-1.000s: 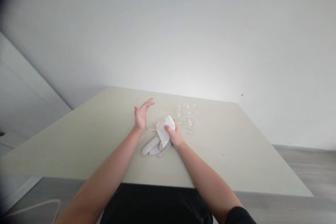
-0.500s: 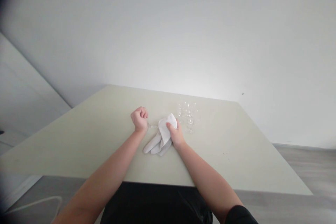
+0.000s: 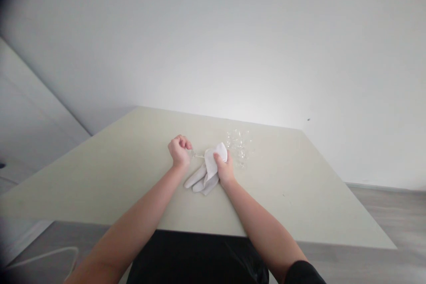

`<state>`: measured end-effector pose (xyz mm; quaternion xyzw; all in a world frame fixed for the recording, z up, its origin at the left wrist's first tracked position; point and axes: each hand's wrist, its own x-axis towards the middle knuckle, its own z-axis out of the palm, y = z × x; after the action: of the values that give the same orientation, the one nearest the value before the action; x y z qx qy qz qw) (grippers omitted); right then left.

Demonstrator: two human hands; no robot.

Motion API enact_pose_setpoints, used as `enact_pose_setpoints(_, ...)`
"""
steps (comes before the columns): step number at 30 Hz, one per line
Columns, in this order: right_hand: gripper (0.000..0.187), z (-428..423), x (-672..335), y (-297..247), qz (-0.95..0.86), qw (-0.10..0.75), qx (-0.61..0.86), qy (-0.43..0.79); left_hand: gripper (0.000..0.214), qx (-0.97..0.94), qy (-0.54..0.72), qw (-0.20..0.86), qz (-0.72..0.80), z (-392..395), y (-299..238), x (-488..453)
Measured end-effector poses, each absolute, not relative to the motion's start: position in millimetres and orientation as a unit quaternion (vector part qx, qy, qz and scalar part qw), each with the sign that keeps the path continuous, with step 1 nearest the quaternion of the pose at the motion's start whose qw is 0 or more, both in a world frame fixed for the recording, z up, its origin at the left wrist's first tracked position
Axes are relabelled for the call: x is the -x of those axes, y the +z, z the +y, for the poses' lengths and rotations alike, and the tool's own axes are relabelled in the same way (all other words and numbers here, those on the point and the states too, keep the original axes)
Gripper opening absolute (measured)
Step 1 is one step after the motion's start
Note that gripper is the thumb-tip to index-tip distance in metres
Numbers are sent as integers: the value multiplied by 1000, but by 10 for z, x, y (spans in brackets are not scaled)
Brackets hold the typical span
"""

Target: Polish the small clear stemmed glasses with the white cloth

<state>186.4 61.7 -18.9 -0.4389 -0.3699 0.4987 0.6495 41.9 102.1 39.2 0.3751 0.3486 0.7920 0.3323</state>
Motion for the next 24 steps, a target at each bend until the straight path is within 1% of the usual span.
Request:
enact_pose_setpoints(9, 47, 630, -1883, -184, -383, 654, 426, 494, 36, -393, 783, 330, 351, 1021, 374, -421)
enact_pose_setpoints(18, 43, 568, -1864, -205, -440, 603, 408, 526, 38, -330, 809, 316, 371, 1098, 451, -284)
enact_pose_setpoints(24, 45, 562, -1831, -181, -429, 605, 407, 533, 37, -338, 808, 306, 374, 1131, 410, -273)
